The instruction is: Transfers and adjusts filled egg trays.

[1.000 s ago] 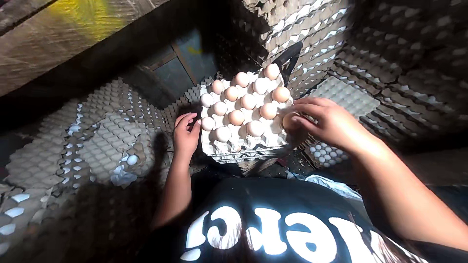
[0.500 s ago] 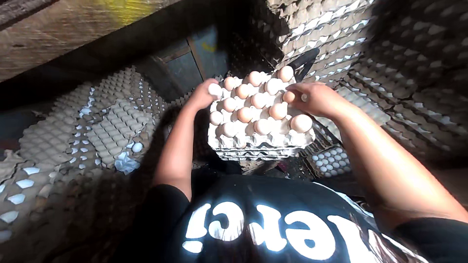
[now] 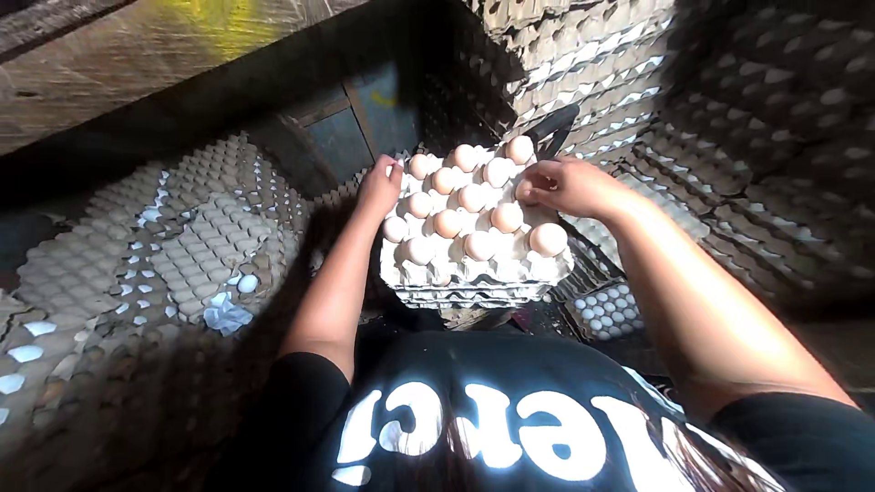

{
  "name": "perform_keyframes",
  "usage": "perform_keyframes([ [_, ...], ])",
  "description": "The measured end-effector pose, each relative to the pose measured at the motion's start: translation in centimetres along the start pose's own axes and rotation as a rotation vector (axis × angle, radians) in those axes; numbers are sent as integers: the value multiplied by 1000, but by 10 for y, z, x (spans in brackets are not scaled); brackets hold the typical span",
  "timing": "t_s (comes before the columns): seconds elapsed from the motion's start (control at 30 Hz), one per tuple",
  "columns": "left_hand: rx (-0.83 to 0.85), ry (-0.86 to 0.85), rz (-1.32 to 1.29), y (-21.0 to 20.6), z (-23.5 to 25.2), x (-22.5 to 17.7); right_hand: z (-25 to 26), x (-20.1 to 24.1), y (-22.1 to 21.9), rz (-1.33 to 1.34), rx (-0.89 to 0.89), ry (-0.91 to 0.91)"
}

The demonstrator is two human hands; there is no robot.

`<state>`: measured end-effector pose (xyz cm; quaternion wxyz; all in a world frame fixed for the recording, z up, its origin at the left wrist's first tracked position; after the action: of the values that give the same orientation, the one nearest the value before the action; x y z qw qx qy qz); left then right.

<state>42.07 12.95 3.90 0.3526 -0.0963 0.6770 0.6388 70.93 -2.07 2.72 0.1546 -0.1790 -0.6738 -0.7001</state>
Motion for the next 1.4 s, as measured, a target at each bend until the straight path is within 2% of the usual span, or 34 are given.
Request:
perform_keyframes([
  [0.1,56,-36,342,-8,0,-15,1,6,10,40,-8,47],
  [0.2,-1,-10,481,0,3,-29,4,8,23,211,-37,21],
  [0.3,18,28,412,0,18,-31,12,1,24,250,-25,-5],
  [0.43,90,-58,269,-13,42,-34,8,9,6,50,127,46],
  [0.53,250,-130,255,-33,55,-38,7,7,3,43,92,115],
  [0.6,292,-138,230,-35,58,-41,8,2,5,40,66,115],
  [0.7,165,-94,173,-21,62,-40,10,4,8,41,43,123],
  [0.77,35,-68,68,-7,59,-37,13,4,11,168,20,119],
  [0.9,-203,23,-67,23,48,-24,32,-17,27,394,-182,-30],
  [0.93,-179,38,-50,23,47,-21,38,-21,31,399,-228,-84],
  [1.0,-3,47,-9,10,47,-19,53,-22,32,375,-253,-156],
  [1.07,145,59,-6,-8,50,-17,68,-19,25,299,-169,-190],
  [1.1,158,77,-17,-13,50,-16,75,-17,20,258,-125,-195],
  [1.23,51,110,-33,-11,47,-17,83,-14,7,166,-78,-192],
  [1.4,-283,184,248,34,26,-2,77,1,24,140,-249,-131],
])
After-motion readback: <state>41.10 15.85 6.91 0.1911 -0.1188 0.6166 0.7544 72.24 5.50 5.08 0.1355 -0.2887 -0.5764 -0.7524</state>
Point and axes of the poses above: each hand's wrist, its own z-axis towards the middle knuckle, its own y-axis out of the back of the hand, x = y × z, the point moved 8 cm from there along z, towards the middle knuckle, and after that the axes turned 2 degrees about -z, right-handed, at the moved point
